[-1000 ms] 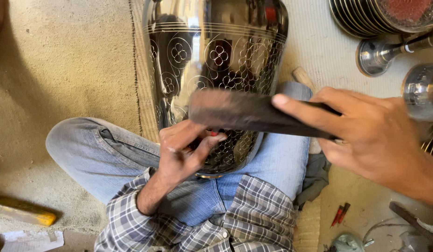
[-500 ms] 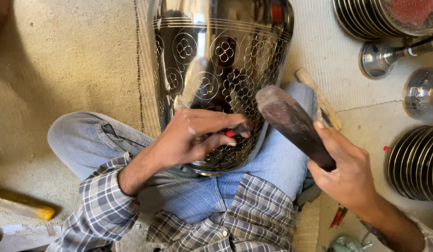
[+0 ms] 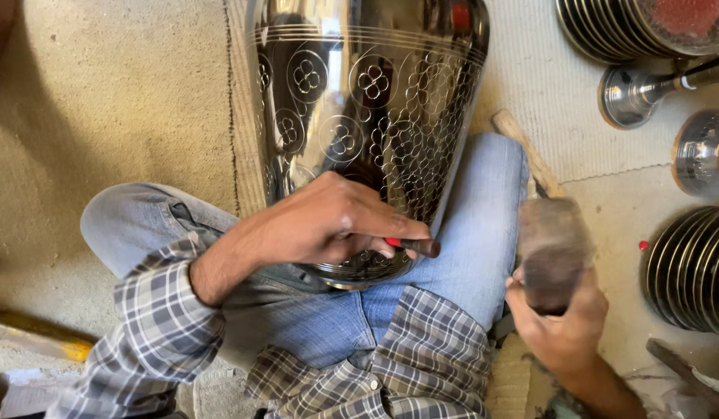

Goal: The person sits cross-legged on the floor with a large engraved brass vase on their lap. They hold a small punch against the vase's decorative pattern and repeatedly strike it with a wooden mallet, repositioning the punch across the pattern to chase the design into the metal.

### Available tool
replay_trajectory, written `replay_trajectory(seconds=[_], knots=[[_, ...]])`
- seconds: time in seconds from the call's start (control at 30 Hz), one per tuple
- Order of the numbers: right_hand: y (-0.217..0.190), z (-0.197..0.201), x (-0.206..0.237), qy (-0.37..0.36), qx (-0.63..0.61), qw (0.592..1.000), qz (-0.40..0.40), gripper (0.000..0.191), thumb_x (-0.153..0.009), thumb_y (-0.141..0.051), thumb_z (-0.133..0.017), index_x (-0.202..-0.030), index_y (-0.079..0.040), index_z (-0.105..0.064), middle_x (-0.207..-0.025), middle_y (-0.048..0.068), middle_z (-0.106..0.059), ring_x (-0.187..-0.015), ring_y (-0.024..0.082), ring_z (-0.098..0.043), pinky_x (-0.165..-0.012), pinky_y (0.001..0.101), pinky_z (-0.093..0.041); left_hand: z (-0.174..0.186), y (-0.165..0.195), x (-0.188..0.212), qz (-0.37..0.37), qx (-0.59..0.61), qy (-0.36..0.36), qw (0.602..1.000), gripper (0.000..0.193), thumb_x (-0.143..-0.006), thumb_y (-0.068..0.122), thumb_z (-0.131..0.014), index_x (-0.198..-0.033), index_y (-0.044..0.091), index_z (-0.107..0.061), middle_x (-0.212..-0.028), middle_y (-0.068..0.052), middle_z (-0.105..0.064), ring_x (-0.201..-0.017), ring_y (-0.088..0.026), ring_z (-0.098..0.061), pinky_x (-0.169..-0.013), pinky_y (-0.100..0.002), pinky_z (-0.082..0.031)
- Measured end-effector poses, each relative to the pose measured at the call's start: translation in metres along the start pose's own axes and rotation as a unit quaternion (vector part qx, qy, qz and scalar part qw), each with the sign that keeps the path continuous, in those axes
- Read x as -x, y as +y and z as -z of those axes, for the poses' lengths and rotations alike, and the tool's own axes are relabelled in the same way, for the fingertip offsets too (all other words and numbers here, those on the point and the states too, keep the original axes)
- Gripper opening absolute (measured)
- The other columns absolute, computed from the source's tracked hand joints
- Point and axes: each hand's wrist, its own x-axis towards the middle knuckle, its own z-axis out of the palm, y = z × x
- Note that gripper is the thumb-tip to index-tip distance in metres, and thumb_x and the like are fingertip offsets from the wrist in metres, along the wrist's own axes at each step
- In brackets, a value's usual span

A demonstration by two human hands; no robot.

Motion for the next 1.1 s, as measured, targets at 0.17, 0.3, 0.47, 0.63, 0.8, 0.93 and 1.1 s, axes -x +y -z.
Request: replay_trajectory(seconds=[0.17,0.3,0.47,0.63,0.8,0.93,1.1], knots=[[-0.002,-0.007,0.022,-0.018,0.138,0.987,0.082,0.091,-0.081,0.004,-0.075,-0.156,-0.016,-0.027,-0.100,0.023,-0.066,-0.081,0.038,-0.069,-0.065,0.0461,-0.056,0.008,0.003,-0.015,-0.078,-0.046,-0.033,0.995,0.050,-0.083,-0.006,-0.071,-0.129,0.013,-0.072,-0.117,-0.006,-0.079,-0.092,-0.016,-0.081,-0.067,-0.027,-0.064],[0.013,-0.013,0.044,-0.055,0.169,0.983,0.041,0.092,-0.077,0.008,-0.077,-0.153,-0.013,-0.028,-0.094,0.025,-0.063,-0.075,0.039,-0.065,-0.062,0.0494,-0.052,0.012,0.006,-0.021,-0.074,0.020,-0.038,0.996,0.041,-0.094,-0.007,-0.071,-0.132,0.009,-0.068,-0.129,-0.010,-0.073,-0.102,-0.018,-0.080,-0.075,-0.025,-0.070],[0.019,-0.019,0.061,0.056,0.043,0.997,-0.033,0.091,-0.090,0.006,-0.078,-0.159,-0.008,-0.021,-0.098,0.016,-0.064,-0.081,0.024,-0.067,-0.072,0.0392,-0.058,0.019,0.013,-0.032,-0.041,-0.023,-0.061,0.997,0.050,-0.084,-0.008,-0.072,-0.130,0.011,-0.069,-0.129,-0.008,-0.073,-0.099,-0.017,-0.081,-0.069,-0.028,-0.068],[0.009,-0.010,0.053,0.084,-0.002,0.996,-0.031,0.070,-0.089,0.010,-0.077,-0.142,-0.013,-0.038,-0.099,0.014,-0.063,-0.080,0.023,-0.067,-0.075,0.0351,-0.061,0.028,0.024,-0.036,-0.065,-0.052,-0.086,0.993,0.060,-0.077,-0.009,-0.074,-0.133,0.015,-0.069,-0.125,-0.008,-0.075,-0.102,-0.022,-0.078,-0.078,-0.035,-0.066],[0.016,-0.009,0.036,0.031,0.118,0.992,0.028,0.059,-0.077,0.012,-0.074,-0.124,-0.014,-0.050,-0.095,0.017,-0.066,-0.074,0.031,-0.071,-0.064,0.0410,-0.058,0.023,0.022,-0.030,-0.093,-0.088,-0.051,0.990,0.063,-0.073,-0.008,-0.074,-0.131,0.016,-0.071,-0.123,-0.007,-0.076,-0.101,-0.023,-0.078,-0.080,-0.035,-0.065],[0.023,-0.016,0.024,0.000,0.082,0.995,0.064,0.079,-0.083,0.004,-0.070,-0.153,-0.008,-0.034,-0.106,0.018,-0.068,-0.076,0.026,-0.071,-0.061,0.0312,-0.056,0.014,0.013,-0.018,-0.055,-0.051,0.017,0.997,0.057,-0.080,-0.015,-0.067,-0.130,0.011,-0.070,-0.122,-0.009,-0.077,-0.089,-0.014,-0.081,-0.059,-0.024,-0.063],[0.009,-0.010,-0.007,-0.057,0.141,0.986,0.063,0.086,-0.081,0.004,-0.070,-0.158,-0.013,-0.034,-0.105,0.023,-0.063,-0.084,0.039,-0.066,-0.068,0.0482,-0.055,-0.025,0.017,0.007,0.046,0.025,0.323,0.945,0.045,-0.099,-0.014,-0.066,-0.137,0.009,-0.062,-0.118,-0.009,-0.080,-0.073,-0.006,-0.078,-0.040,-0.015,-0.053]])
